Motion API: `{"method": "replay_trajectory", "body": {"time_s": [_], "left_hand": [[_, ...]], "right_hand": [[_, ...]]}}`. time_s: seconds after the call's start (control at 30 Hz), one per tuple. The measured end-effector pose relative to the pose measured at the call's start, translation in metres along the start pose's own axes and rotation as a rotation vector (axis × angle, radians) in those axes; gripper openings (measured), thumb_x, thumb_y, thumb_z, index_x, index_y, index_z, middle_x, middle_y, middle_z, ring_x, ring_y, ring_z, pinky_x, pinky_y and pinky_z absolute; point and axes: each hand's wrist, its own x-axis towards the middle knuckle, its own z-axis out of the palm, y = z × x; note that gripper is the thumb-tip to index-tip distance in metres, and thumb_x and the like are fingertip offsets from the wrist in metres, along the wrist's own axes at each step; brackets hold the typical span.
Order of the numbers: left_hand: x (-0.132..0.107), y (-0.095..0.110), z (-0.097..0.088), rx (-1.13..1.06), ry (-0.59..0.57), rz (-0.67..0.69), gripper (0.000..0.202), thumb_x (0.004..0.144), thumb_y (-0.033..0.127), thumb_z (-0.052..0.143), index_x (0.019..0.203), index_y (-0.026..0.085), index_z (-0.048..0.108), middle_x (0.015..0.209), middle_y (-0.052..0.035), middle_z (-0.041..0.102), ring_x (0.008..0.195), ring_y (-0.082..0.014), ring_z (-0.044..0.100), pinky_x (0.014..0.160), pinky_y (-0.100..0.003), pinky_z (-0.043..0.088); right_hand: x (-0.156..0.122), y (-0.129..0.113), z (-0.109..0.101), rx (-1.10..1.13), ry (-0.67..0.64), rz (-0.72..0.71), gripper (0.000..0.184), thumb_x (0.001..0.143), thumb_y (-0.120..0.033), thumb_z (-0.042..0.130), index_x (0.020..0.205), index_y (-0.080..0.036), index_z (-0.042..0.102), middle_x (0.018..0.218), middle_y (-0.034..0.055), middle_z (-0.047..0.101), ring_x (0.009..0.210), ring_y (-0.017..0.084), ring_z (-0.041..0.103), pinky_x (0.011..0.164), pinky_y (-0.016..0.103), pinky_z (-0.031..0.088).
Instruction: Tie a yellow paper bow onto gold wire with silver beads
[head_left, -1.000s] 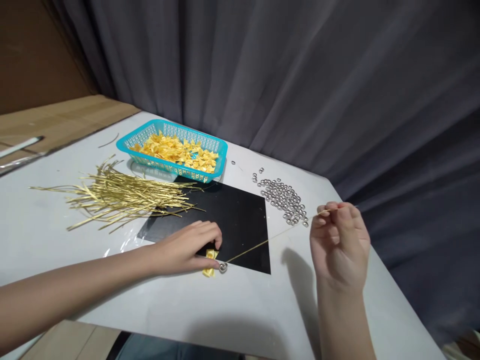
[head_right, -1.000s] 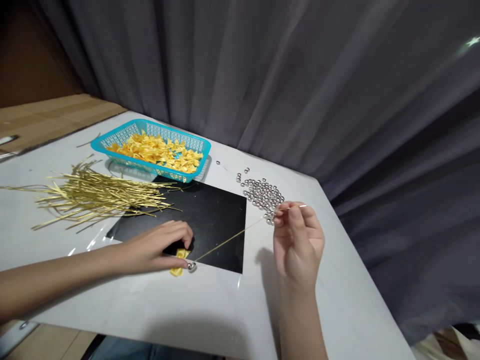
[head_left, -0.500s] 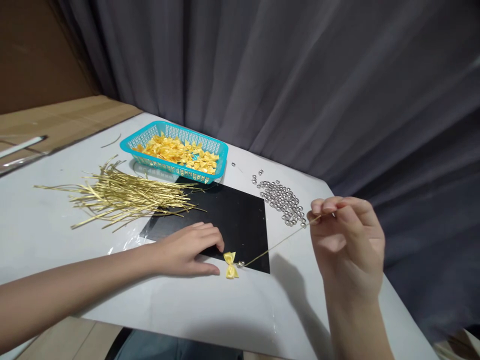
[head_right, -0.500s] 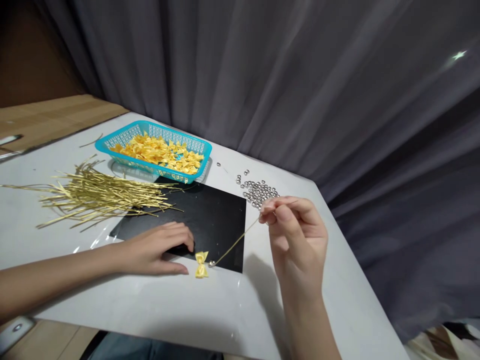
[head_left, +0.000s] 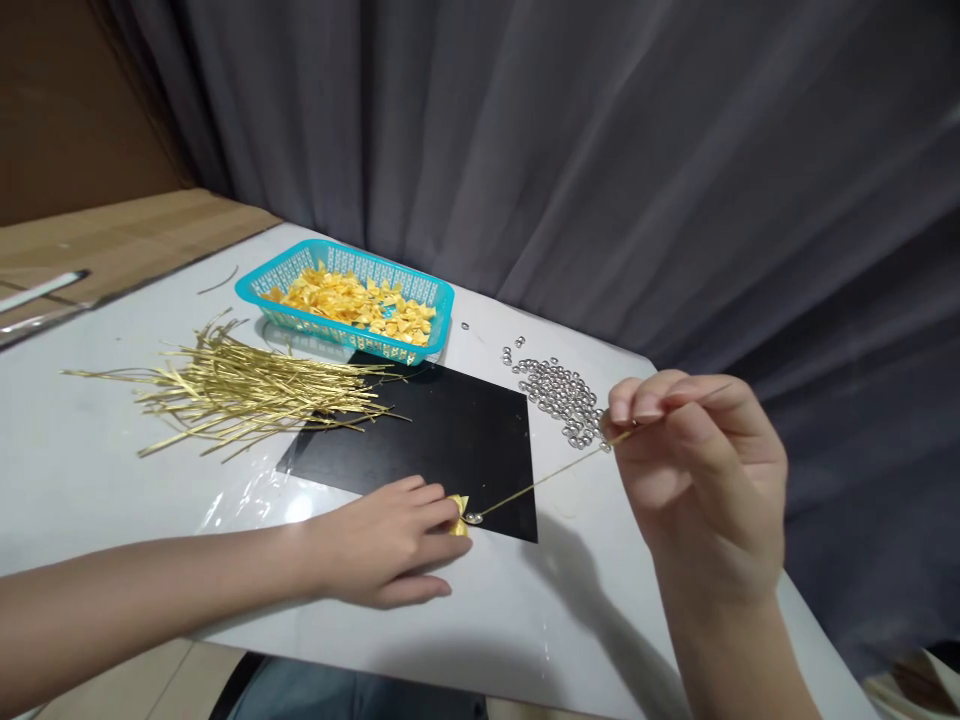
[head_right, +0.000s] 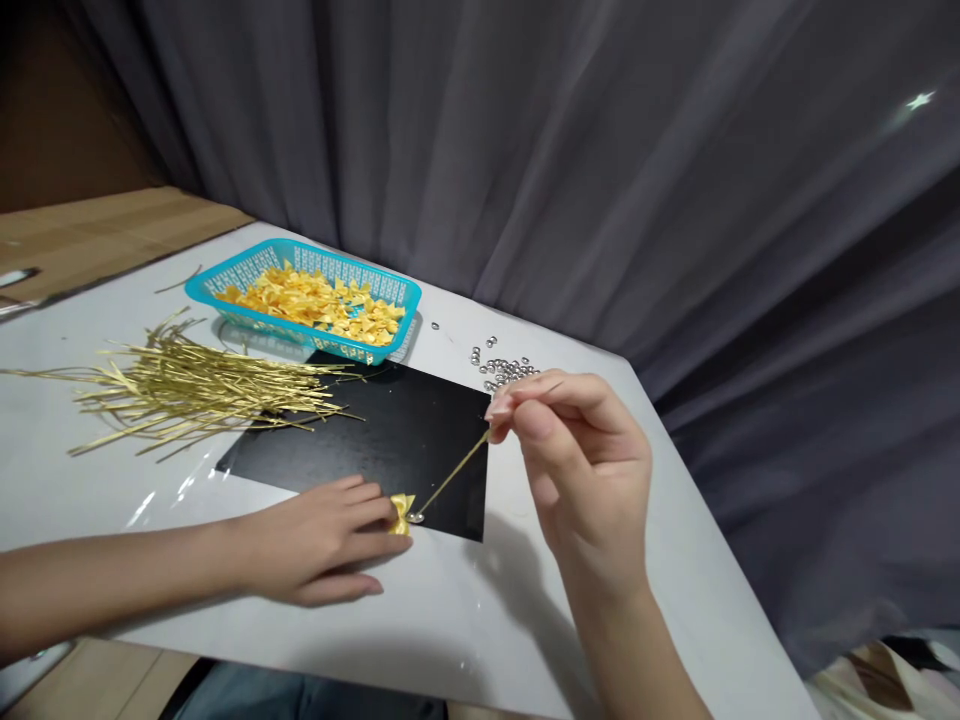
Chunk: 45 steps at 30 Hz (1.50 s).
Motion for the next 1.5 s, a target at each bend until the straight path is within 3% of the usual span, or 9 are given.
{"method": "replay_trajectory", "body": {"time_s": [0.17, 0.33, 0.47, 0.63, 0.9, 1.07, 1.2, 1.33, 1.5], "left_hand": [[-0.002, -0.009, 0.000, -0.044, 0.027, -0.006, 0.021, 0.096, 0.030, 0.051, 0.109, 0.019, 0.062, 0.104, -0.0082, 0.066, 0.092, -0.0223, 0.057, 0.080, -0.035, 0.039], [-0.001, -0.015, 0.003, -0.081, 0.113, -0.080, 0.020, 0.100, 0.023, 0.046, 0.098, 0.020, 0.066, 0.093, -0.0049, 0.072, 0.089, -0.0189, 0.061, 0.084, -0.034, 0.038], [0.004, -0.011, 0.003, -0.109, 0.177, -0.242, 0.025, 0.097, 0.035, 0.051, 0.083, 0.019, 0.064, 0.084, -0.0038, 0.070, 0.083, -0.0188, 0.060, 0.081, -0.036, 0.037], [0.013, -0.004, -0.001, -0.124, 0.097, -0.449, 0.033, 0.086, 0.050, 0.062, 0.085, 0.017, 0.059, 0.088, -0.0061, 0.064, 0.085, -0.0241, 0.057, 0.076, -0.037, 0.036], [0.024, -0.019, -0.007, -0.411, 0.069, -0.553, 0.010, 0.082, 0.025, 0.071, 0.080, 0.017, 0.065, 0.080, -0.0018, 0.068, 0.080, -0.0206, 0.062, 0.073, -0.031, 0.039], [0.019, -0.031, -0.013, -0.540, 0.095, -0.595, 0.014, 0.091, 0.027, 0.061, 0.089, 0.016, 0.070, 0.074, 0.0000, 0.072, 0.064, -0.0132, 0.064, 0.057, -0.021, 0.043], [0.016, -0.032, -0.010, -0.533, 0.154, -0.610, 0.017, 0.092, 0.029, 0.060, 0.089, 0.017, 0.073, 0.079, -0.0019, 0.073, 0.069, -0.0145, 0.063, 0.062, -0.023, 0.044], [0.015, -0.029, -0.003, -0.502, 0.188, -0.598, 0.015, 0.090, 0.025, 0.061, 0.086, 0.019, 0.073, 0.081, -0.0028, 0.073, 0.080, -0.0180, 0.062, 0.073, -0.028, 0.044], [0.012, -0.030, 0.003, -0.399, 0.225, -0.601, 0.011, 0.089, 0.028, 0.062, 0.085, 0.021, 0.070, 0.082, -0.0010, 0.071, 0.081, -0.0184, 0.061, 0.076, -0.031, 0.040]], "right_hand": [[0.001, -0.004, 0.001, 0.026, -0.013, -0.003, 0.003, 0.081, -0.026, 0.077, 0.081, -0.027, 0.074, 0.074, -0.0033, 0.065, 0.070, 0.012, 0.062, 0.058, 0.024, 0.052], [0.002, -0.007, 0.001, -0.024, 0.036, 0.032, 0.004, 0.080, -0.032, 0.078, 0.079, -0.031, 0.074, 0.078, -0.0017, 0.063, 0.072, 0.014, 0.061, 0.061, 0.028, 0.051], [0.001, -0.011, 0.000, -0.066, 0.069, 0.033, 0.008, 0.077, -0.037, 0.081, 0.076, -0.035, 0.073, 0.073, -0.0006, 0.059, 0.070, 0.017, 0.057, 0.060, 0.030, 0.049], [-0.006, -0.013, -0.002, -0.071, -0.008, 0.030, 0.004, 0.080, -0.036, 0.078, 0.080, -0.034, 0.075, 0.069, -0.0003, 0.062, 0.068, 0.017, 0.058, 0.057, 0.029, 0.048], [-0.016, -0.013, -0.017, -0.037, -0.051, 0.035, 0.002, 0.085, -0.026, 0.074, 0.085, -0.028, 0.075, 0.073, -0.0033, 0.066, 0.070, 0.013, 0.066, 0.072, 0.029, 0.057], [-0.029, 0.009, -0.019, -0.245, -0.172, 0.122, 0.014, 0.086, -0.017, 0.070, 0.090, -0.028, 0.077, 0.077, -0.0003, 0.070, 0.068, 0.014, 0.068, 0.064, 0.028, 0.057], [-0.042, 0.047, -0.010, -0.386, -0.256, 0.282, 0.005, 0.083, -0.021, 0.072, 0.085, -0.022, 0.076, 0.075, 0.0027, 0.071, 0.063, 0.015, 0.068, 0.058, 0.027, 0.056], [-0.057, 0.085, -0.005, -0.448, -0.276, 0.393, 0.011, 0.085, -0.027, 0.067, 0.081, -0.018, 0.072, 0.075, 0.0047, 0.071, 0.065, 0.016, 0.066, 0.060, 0.027, 0.055], [-0.072, 0.102, -0.008, -0.558, -0.320, 0.388, 0.016, 0.088, -0.028, 0.061, 0.078, -0.018, 0.068, 0.072, 0.0032, 0.065, 0.063, 0.015, 0.061, 0.058, 0.025, 0.051]]}}
